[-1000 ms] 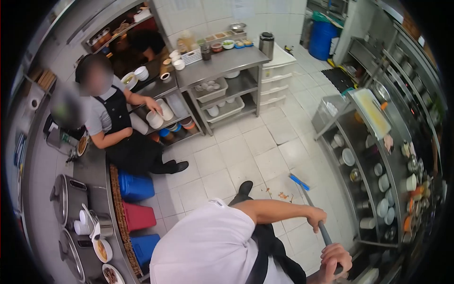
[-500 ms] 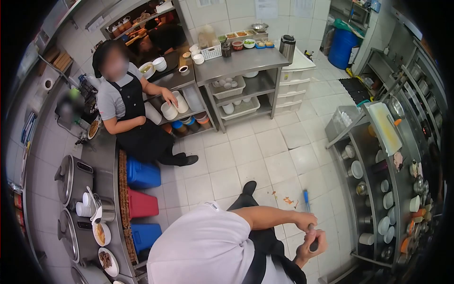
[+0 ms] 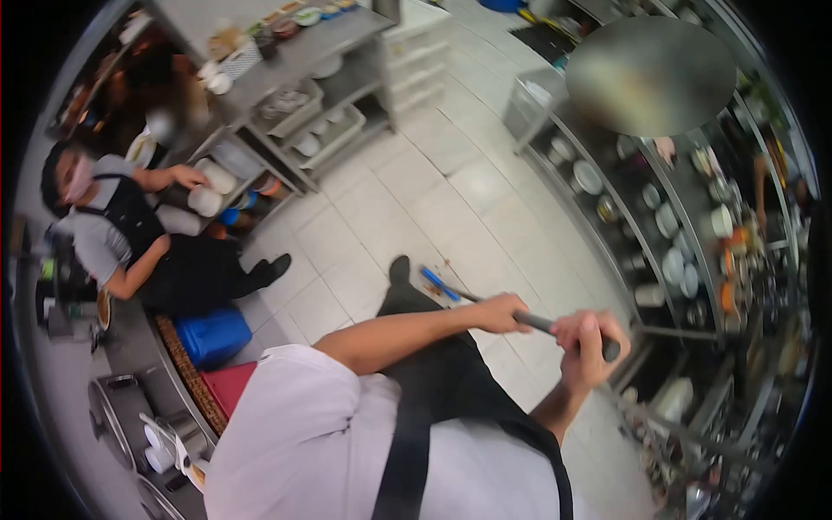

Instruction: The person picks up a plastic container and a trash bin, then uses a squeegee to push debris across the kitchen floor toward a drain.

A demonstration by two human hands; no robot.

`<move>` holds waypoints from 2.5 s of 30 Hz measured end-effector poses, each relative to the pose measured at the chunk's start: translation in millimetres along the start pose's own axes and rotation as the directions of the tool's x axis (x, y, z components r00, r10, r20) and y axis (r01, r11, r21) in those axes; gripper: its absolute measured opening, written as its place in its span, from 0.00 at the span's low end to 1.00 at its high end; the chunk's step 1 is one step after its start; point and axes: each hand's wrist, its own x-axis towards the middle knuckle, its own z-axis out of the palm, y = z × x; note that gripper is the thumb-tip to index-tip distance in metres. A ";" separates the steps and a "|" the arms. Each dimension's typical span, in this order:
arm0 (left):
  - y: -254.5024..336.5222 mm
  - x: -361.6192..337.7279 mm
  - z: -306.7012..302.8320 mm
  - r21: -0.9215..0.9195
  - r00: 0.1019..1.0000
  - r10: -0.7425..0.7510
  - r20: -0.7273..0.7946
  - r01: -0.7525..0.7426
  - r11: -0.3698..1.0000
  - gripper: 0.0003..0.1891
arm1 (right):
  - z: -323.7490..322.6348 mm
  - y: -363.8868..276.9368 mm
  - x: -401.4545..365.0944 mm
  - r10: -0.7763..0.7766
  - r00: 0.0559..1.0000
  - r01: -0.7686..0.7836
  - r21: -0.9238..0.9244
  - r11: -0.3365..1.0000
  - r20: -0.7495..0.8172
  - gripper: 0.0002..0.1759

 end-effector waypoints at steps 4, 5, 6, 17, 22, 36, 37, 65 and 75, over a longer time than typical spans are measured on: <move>32.3 -3.9 -2.9 0.013 0.995 -0.102 0.009 0.102 0.995 0.17 | -3.6 -5.1 -0.5 -0.123 0.988 0.105 0.178 0.978 0.091 0.17; 40.6 -2.5 -2.2 0.008 0.996 -0.083 0.012 0.083 0.997 0.16 | -5.6 -10.9 0.2 -0.142 0.983 0.117 0.202 0.972 0.116 0.18; 45.6 0.3 -2.4 0.003 0.998 -0.062 0.010 0.062 0.998 0.15 | -7.7 -16.8 0.0 -0.166 0.980 0.140 0.205 0.969 0.112 0.18; -0.5 -11.4 -27.0 0.077 0.992 -0.115 -0.058 0.119 0.990 0.09 | 62.0 23.9 -25.0 -0.083 0.995 0.085 -0.039 0.996 0.053 0.21; -25.9 -100.5 -57.5 0.067 0.988 -0.071 -0.135 0.080 0.995 0.08 | 133.7 9.1 -45.9 -0.037 0.965 0.046 -0.026 0.999 0.261 0.23; -40.5 -132.2 13.9 -0.056 0.986 0.091 -0.138 -0.100 0.993 0.04 | 191.7 25.1 -152.9 -0.167 0.952 0.028 -0.471 0.882 -0.257 0.17; -51.2 -133.8 8.8 -0.001 0.997 0.075 -0.033 -0.075 0.997 0.05 | 193.2 43.9 -158.1 -0.135 0.962 -0.015 -0.540 0.841 -0.237 0.16; -172.2 -217.3 -214.8 0.108 0.762 -0.073 -0.644 0.185 0.977 0.09 | 371.2 -54.8 -41.5 -0.158 0.854 0.163 0.033 0.986 0.495 0.21; -175.0 -226.1 -299.9 -0.220 0.206 -0.308 -0.929 0.361 0.906 0.15 | 386.3 210.3 -20.2 -0.093 0.850 0.036 0.118 0.992 0.518 0.13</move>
